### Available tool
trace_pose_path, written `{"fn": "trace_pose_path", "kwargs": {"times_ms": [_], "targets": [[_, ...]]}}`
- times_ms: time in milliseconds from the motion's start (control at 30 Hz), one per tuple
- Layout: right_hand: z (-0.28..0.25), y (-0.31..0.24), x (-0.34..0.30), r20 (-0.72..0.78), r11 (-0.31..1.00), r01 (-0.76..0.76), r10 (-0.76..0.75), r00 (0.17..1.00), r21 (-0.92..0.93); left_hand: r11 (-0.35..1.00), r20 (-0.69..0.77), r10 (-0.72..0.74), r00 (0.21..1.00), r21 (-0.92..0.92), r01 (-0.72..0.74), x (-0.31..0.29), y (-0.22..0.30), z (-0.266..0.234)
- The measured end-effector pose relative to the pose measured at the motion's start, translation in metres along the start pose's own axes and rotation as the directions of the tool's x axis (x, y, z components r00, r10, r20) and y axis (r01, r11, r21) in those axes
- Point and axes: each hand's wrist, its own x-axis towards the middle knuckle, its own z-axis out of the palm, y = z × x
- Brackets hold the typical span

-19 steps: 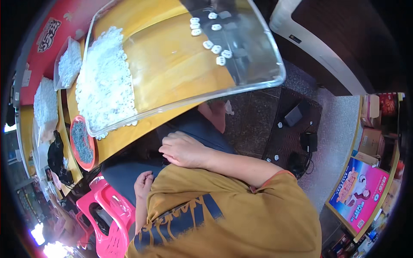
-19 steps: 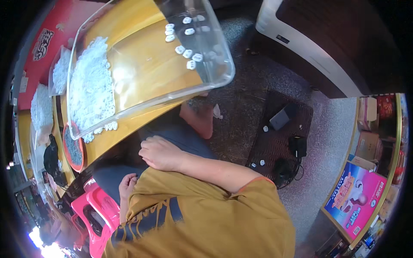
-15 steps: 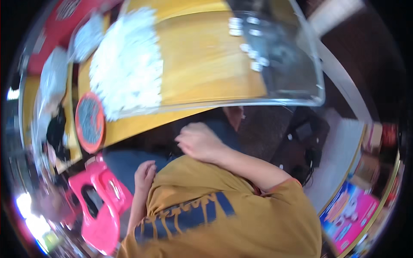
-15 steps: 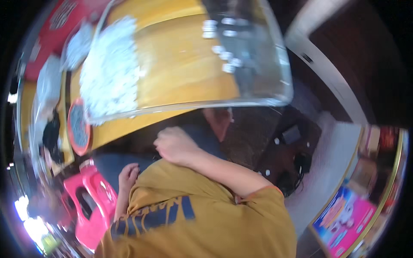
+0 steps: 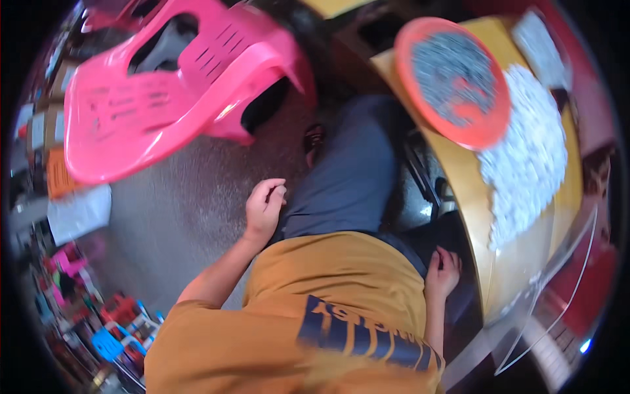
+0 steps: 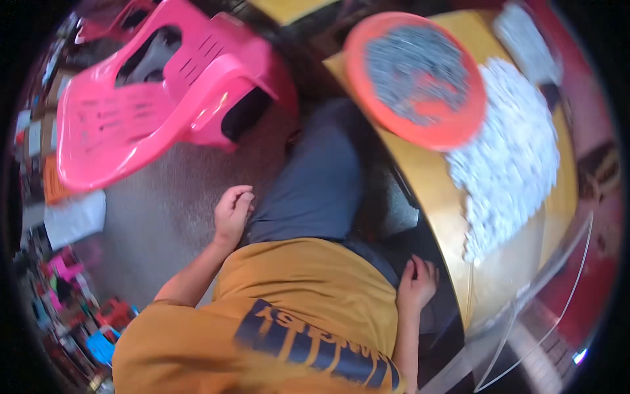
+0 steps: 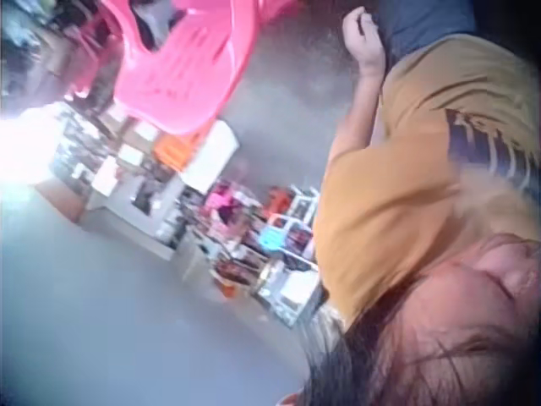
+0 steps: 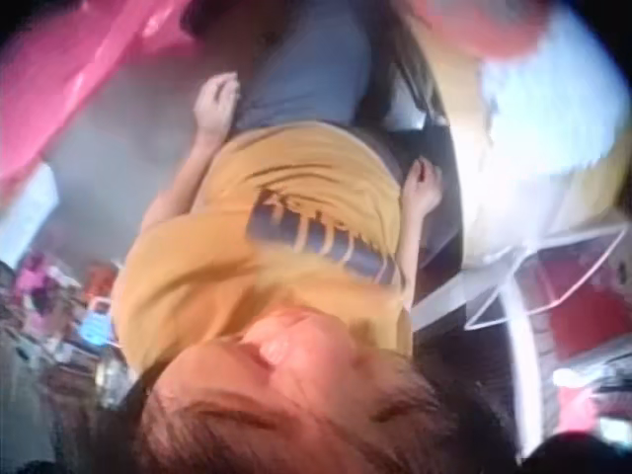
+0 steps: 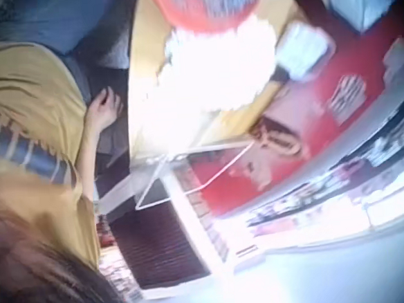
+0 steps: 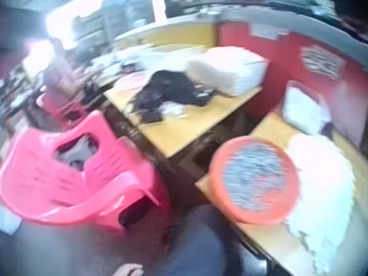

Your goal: Manual assembly of small plastic components by inserting springs and pins.

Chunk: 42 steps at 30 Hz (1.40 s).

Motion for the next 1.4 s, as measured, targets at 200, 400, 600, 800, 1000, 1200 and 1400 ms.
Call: {"fn": "trace_pose_path", "kwargs": {"times_ms": [200,400,600,800,1000,1200,1400], "targets": [[-0.004,-0.031,0.029,0.145,0.993,0.086,-0.098,0.985,0.084,0.828,0.064,-0.552,0.832,0.161,0.537,-0.054,-0.148,-0.025],[-0.02,-0.105,0.083,-0.027,0.943,0.33,-0.33,0.944,0.029,0.791,0.3,-0.603,0.739,0.341,0.508,-0.111,-0.209,-0.016],[-0.028,-0.122,0.092,0.005,0.887,0.46,-0.461,0.888,0.021,0.546,0.495,-0.689,0.529,-0.126,0.828,-0.181,-0.265,0.009],[-0.04,-0.112,0.101,-0.102,0.757,0.574,-0.628,0.772,-0.313,0.567,0.357,-0.764,0.537,-0.024,0.823,-0.142,-0.167,-0.019],[-0.029,-0.096,0.105,-0.136,0.779,0.496,-0.579,0.804,-0.384,0.529,0.363,-0.768,0.528,-0.104,0.842,-0.156,-0.165,-0.023],[-0.033,-0.091,0.106,-0.139,0.768,0.511,-0.596,0.791,-0.386,0.601,0.369,-0.733,0.571,-0.044,0.798,-0.147,-0.159,-0.022],[-0.015,-0.091,0.108,-0.192,0.833,0.497,-0.544,0.817,-0.244,0.528,0.382,-0.735,0.56,-0.195,0.826,-0.177,-0.205,-0.018]]}}
